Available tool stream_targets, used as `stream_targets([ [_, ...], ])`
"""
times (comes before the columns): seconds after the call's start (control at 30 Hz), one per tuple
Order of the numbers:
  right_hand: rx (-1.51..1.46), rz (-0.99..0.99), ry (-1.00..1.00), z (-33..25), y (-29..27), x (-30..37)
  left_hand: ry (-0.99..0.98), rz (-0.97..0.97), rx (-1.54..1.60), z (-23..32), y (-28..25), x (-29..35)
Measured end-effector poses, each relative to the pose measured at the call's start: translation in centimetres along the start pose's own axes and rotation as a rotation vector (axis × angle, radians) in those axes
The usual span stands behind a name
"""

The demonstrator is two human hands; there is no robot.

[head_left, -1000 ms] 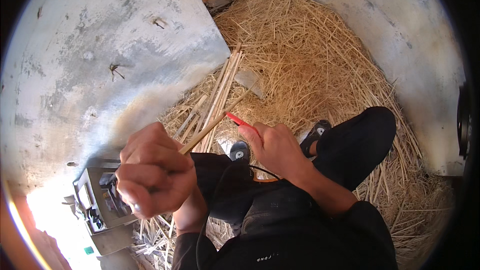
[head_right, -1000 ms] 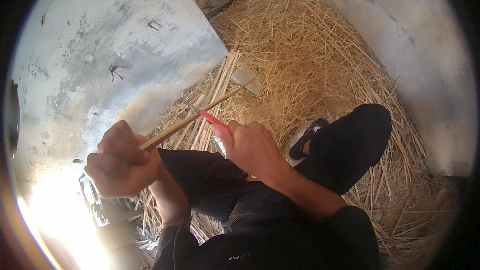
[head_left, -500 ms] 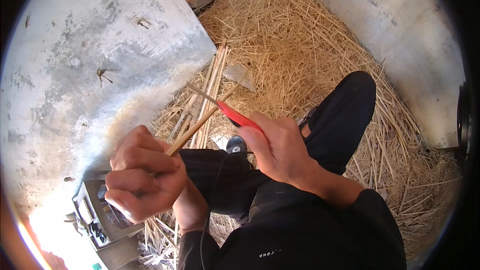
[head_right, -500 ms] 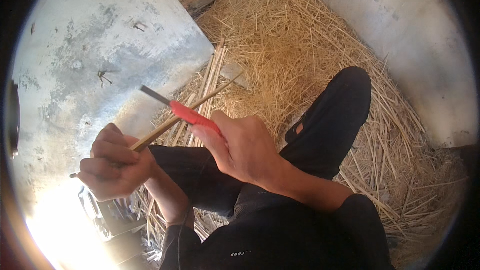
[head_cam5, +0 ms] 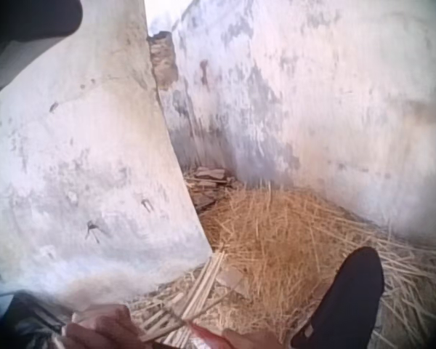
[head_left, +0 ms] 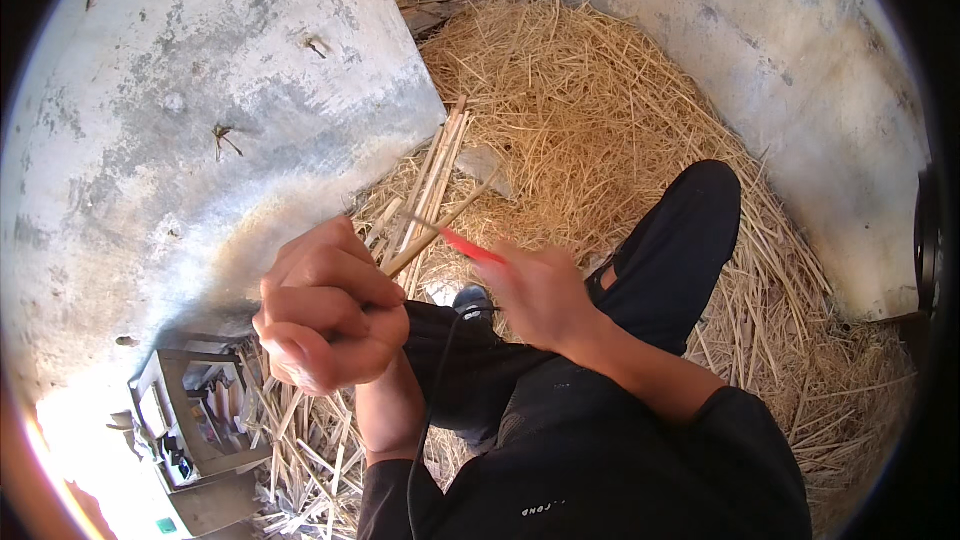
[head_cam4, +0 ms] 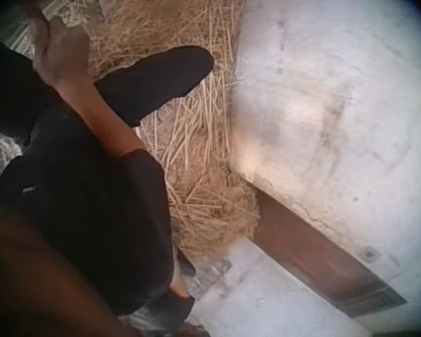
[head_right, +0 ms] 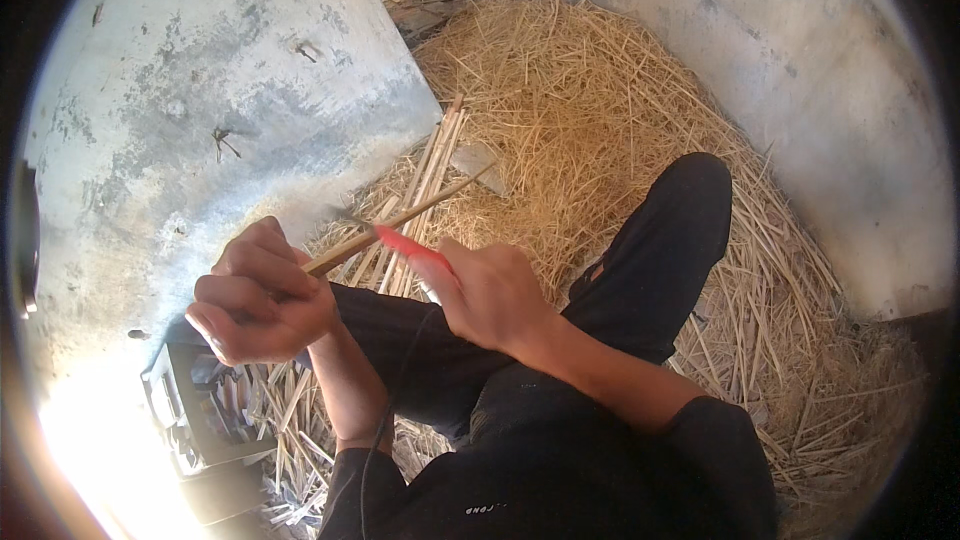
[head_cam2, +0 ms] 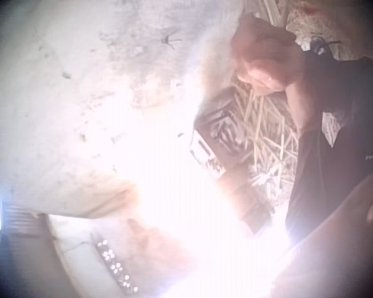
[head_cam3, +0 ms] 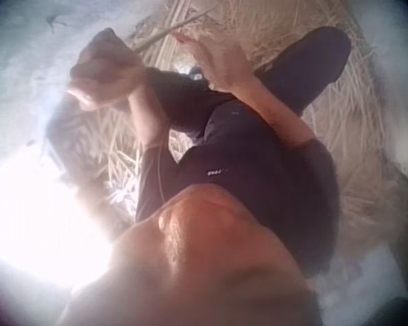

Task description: The person shaves a piece of bamboo by hand using a small handheld tool while sitting on a straw-covered floor.

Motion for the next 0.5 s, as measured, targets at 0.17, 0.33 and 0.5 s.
stream_targets([
  [0.17, 0.192, -0.156, 0.35, 6.4, 0.5, -1.7, -0.06, -0.005, 0.08, -0.7, -0.6, 0.7],
  [0.33, -0.101, -0.055, 0.157, 0.8, -1.4, -1.7, -0.057, 0.023, 0.072, -0.8, -0.5, 0.5],
  [0.5, 0.28, -0.364, 0.548, 11.7, 4.2, 1.5, -0.055, -0.013, 0.04, -0.7, -0.2, 0.4],
])
Point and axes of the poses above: each hand's wrist, its own x-axis away from the middle knuckle, its own y-axis out of the palm, z = x × y, the point moved 6 cm from there along -x, towards the middle knuckle, and after that the axes turned 6 degrees about x, right-handed, at the moved point
